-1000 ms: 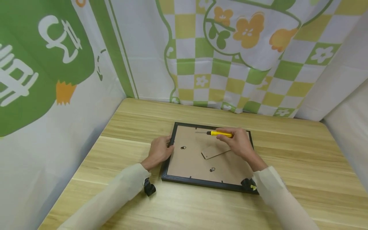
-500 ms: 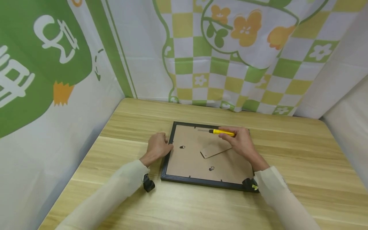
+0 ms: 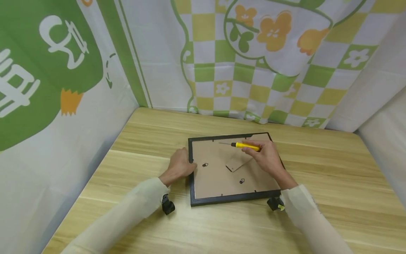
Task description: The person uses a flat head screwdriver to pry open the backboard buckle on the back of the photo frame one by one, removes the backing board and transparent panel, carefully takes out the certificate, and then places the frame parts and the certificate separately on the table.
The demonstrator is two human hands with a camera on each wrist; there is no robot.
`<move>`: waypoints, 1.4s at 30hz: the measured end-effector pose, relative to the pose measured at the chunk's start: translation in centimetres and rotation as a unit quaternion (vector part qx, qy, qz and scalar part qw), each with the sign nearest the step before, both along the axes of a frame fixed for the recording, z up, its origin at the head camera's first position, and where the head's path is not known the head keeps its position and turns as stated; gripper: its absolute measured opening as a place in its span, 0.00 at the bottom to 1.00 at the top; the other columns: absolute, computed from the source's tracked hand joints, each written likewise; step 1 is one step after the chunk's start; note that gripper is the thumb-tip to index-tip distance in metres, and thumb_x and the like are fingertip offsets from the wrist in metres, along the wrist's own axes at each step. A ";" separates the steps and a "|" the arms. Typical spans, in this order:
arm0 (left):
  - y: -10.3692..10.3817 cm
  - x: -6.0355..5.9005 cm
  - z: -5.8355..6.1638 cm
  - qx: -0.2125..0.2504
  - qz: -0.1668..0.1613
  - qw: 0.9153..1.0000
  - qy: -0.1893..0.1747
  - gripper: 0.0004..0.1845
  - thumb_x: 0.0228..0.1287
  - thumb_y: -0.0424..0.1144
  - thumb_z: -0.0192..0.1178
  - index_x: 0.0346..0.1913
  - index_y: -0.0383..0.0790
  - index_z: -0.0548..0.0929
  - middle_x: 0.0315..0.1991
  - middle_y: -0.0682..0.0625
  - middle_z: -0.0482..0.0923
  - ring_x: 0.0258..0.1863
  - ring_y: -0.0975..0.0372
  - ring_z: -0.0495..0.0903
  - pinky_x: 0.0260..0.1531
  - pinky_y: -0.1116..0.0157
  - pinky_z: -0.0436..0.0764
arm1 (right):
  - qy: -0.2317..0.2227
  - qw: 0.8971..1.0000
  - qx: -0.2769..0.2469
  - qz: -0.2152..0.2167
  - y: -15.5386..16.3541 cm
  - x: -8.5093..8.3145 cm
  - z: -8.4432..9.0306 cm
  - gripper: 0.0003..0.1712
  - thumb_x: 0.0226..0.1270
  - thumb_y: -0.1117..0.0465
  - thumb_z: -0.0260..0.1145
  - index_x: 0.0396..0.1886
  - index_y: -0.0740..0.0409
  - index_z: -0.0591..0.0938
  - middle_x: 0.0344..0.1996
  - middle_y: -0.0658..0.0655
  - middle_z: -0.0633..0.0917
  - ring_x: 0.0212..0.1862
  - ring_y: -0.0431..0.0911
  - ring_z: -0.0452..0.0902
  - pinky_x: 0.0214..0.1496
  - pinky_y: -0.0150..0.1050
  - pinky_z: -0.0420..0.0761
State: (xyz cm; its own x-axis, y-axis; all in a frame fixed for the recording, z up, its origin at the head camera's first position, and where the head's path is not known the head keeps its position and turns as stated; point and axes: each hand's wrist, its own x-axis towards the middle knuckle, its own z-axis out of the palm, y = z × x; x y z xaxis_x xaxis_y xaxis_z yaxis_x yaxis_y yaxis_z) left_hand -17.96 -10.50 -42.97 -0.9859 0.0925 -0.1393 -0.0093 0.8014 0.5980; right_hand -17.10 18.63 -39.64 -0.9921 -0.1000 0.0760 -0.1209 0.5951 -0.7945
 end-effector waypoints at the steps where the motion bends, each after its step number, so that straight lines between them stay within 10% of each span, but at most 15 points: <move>1: 0.0 0.0 -0.1 0.001 -0.002 1.000 -0.002 0.14 0.51 0.32 0.63 0.41 0.29 0.76 0.34 0.41 0.78 0.26 0.56 0.75 0.20 0.68 0.76 | -0.007 1.000 -0.002 -0.002 0.0 0.0 0.0 0.19 0.65 0.56 0.69 0.56 0.53 0.85 0.57 0.60 0.84 0.18 0.38 0.60 0.17 0.29 0.63; 9: -1.8 -1.5 -0.2 0.042 -0.038 0.998 -0.020 0.37 0.66 0.45 0.60 0.69 0.22 0.62 0.65 0.27 0.67 0.62 0.39 0.71 0.61 0.45 0.75 | -0.010 1.000 -0.028 0.002 0.7 0.2 -0.3 0.21 0.64 0.55 0.70 0.56 0.56 0.84 0.53 0.60 0.86 0.28 0.47 0.75 0.19 0.29 0.64; 17: -2.8 -6.0 -2.4 0.171 -0.093 0.980 0.044 0.30 0.72 0.43 0.57 0.72 0.37 0.64 0.75 0.39 0.58 0.74 0.43 0.57 0.73 0.43 0.60 | -0.011 0.999 -0.040 0.003 1.6 0.6 -0.7 0.20 0.64 0.56 0.70 0.55 0.58 0.84 0.48 0.61 0.88 0.38 0.41 0.85 0.32 0.35 0.84; 25: -2.2 -9.5 -3.6 0.259 -0.162 0.952 0.028 0.32 0.66 0.41 0.64 0.71 0.41 0.68 0.73 0.45 0.65 0.74 0.48 0.61 0.74 0.47 0.59 | -0.015 0.998 -0.060 0.013 1.8 0.7 -0.8 0.21 0.64 0.58 0.70 0.55 0.61 0.84 0.45 0.62 0.89 0.41 0.49 0.87 0.33 0.34 0.83; 42: -1.9 -11.6 -5.1 0.288 -0.202 0.936 0.007 0.28 0.65 0.37 0.65 0.67 0.38 0.74 0.68 0.43 0.72 0.69 0.51 0.70 0.70 0.53 0.69 | -0.014 0.998 -0.066 0.013 2.2 0.4 -1.1 0.20 0.65 0.59 0.70 0.55 0.60 0.84 0.46 0.63 0.88 0.39 0.41 0.87 0.39 0.38 0.86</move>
